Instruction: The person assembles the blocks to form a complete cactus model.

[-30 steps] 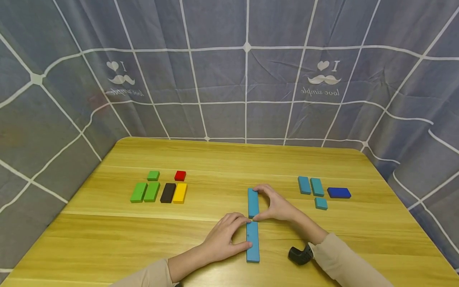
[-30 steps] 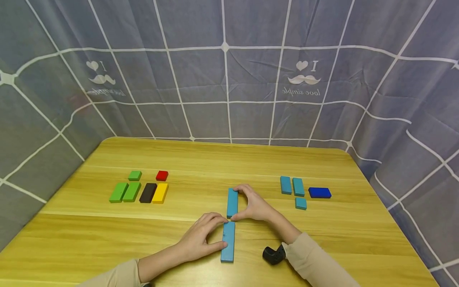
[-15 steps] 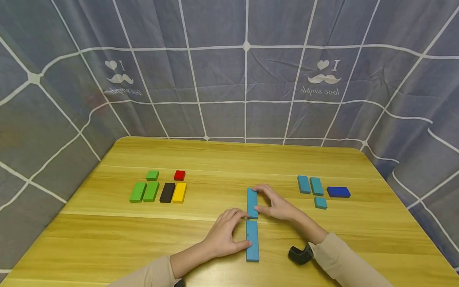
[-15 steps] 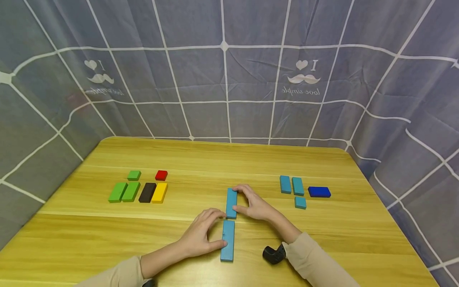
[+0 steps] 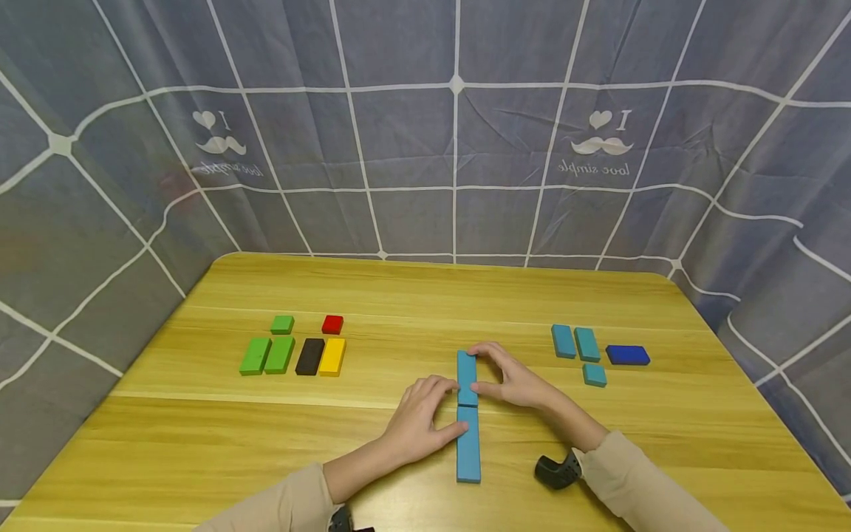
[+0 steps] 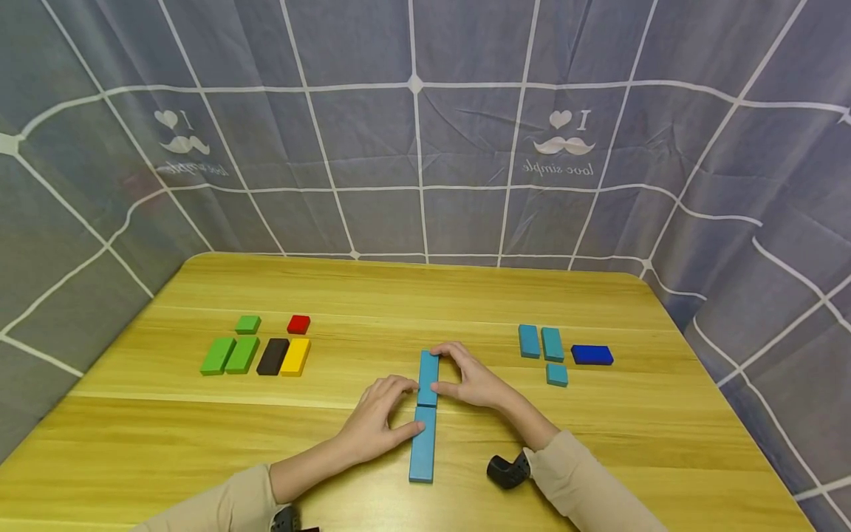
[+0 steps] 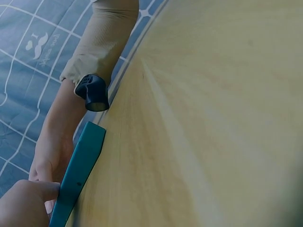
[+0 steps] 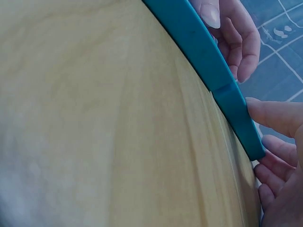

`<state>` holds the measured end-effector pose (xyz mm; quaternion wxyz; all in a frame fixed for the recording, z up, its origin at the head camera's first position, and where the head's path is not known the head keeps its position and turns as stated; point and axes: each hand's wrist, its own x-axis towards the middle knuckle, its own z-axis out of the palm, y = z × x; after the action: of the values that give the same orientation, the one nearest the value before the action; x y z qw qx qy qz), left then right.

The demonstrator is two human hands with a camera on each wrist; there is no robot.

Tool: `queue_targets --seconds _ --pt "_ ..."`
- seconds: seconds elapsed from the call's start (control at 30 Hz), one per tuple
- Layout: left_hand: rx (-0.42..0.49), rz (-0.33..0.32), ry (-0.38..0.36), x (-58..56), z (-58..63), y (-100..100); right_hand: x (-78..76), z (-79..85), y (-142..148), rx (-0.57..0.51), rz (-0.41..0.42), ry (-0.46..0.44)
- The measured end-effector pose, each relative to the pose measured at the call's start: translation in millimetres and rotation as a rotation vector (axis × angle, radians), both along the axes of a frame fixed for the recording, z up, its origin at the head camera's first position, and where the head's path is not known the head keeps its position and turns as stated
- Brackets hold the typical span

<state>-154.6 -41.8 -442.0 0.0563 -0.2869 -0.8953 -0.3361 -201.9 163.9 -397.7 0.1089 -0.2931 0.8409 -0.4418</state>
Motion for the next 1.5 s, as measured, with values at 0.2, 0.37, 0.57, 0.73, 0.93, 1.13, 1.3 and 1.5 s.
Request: queue_targets --seconds 0.2,0.37,0.57,0.73,0.93,1.13,1.3,1.5 --pt "-0.018 0.009 0.013 0.4 0.4 0.6 0.9 1.0 0.1 -0.009 0.012 0.004" --pt "-0.040 0.023 0.027 1.9 0.0 1.3 0.7 0.4 -0.4 -0.006 0.014 -0.004" --pt "-0.056 0.040 0.035 3.1 -1.2 1.9 -0.7 -3.0 0.4 0.004 0.013 -0.011" --pt "-0.072 0.052 0.036 3.6 -1.5 2.2 -10.1 -23.0 5.3 0.002 0.024 0.016" --pt "-0.096 0.059 0.030 4.2 -1.0 2.7 -16.1 -34.0 9.7 -0.009 0.043 0.021" --pt "-0.093 0.054 0.023 5.1 -0.5 2.3 -15.0 -32.8 10.0 -0.013 0.055 0.023" --pt "-0.095 0.046 0.017 5.2 -0.4 2.2 -14.5 -32.5 10.5 0.002 0.054 0.024" --pt "-0.092 0.034 0.018 5.3 -0.3 2.0 -13.6 -32.3 10.2 0.011 0.056 0.027"
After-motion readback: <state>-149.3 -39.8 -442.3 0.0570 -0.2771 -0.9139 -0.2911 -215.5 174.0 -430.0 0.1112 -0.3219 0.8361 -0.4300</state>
